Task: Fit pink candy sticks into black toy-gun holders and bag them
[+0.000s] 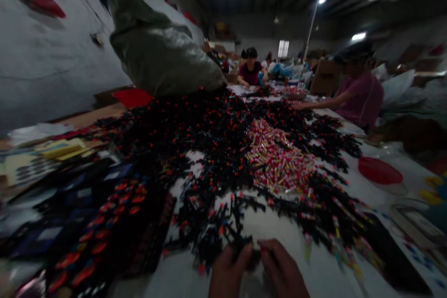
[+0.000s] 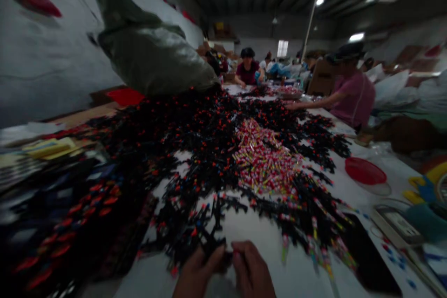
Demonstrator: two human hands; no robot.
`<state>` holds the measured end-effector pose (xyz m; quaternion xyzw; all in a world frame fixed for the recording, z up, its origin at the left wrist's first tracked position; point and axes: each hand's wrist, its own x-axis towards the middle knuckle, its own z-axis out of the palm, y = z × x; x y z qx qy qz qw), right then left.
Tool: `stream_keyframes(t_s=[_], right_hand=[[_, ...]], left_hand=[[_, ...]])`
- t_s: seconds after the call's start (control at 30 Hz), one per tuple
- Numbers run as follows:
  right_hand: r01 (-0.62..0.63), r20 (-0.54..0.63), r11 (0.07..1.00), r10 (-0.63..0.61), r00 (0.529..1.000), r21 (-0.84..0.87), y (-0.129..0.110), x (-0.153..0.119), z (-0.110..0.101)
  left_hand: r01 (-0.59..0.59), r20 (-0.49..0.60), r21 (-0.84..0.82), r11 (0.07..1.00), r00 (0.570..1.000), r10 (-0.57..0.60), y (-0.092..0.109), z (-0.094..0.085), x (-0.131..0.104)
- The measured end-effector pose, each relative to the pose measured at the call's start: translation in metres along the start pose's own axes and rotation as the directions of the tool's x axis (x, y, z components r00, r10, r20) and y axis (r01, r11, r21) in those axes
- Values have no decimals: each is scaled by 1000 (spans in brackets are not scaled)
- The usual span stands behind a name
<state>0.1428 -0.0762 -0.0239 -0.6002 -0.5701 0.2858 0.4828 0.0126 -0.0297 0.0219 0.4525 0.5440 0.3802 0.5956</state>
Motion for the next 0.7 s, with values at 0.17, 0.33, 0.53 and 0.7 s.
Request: stream_keyframes(t_s=[0.17,0.33,0.53,0.7], right_hand=[[-66,23,993,64,998,94,7,-3,-12],[-37,22,997,36,999,64,5,-5,-18],[103,-15,993,-104,995,-54,14,-10,-5],[120,-76,974,-137,988,-191,25,-6,18]], left_hand=[[13,59,-66,998,998,-10,-18,7,5],[43,32,-128,991,999,-39,-18,12,-1],[12,-10,-86,996,1000,-13,-16,8,-2],[20,-91,-60,998,996,-26,-11,3,0]])
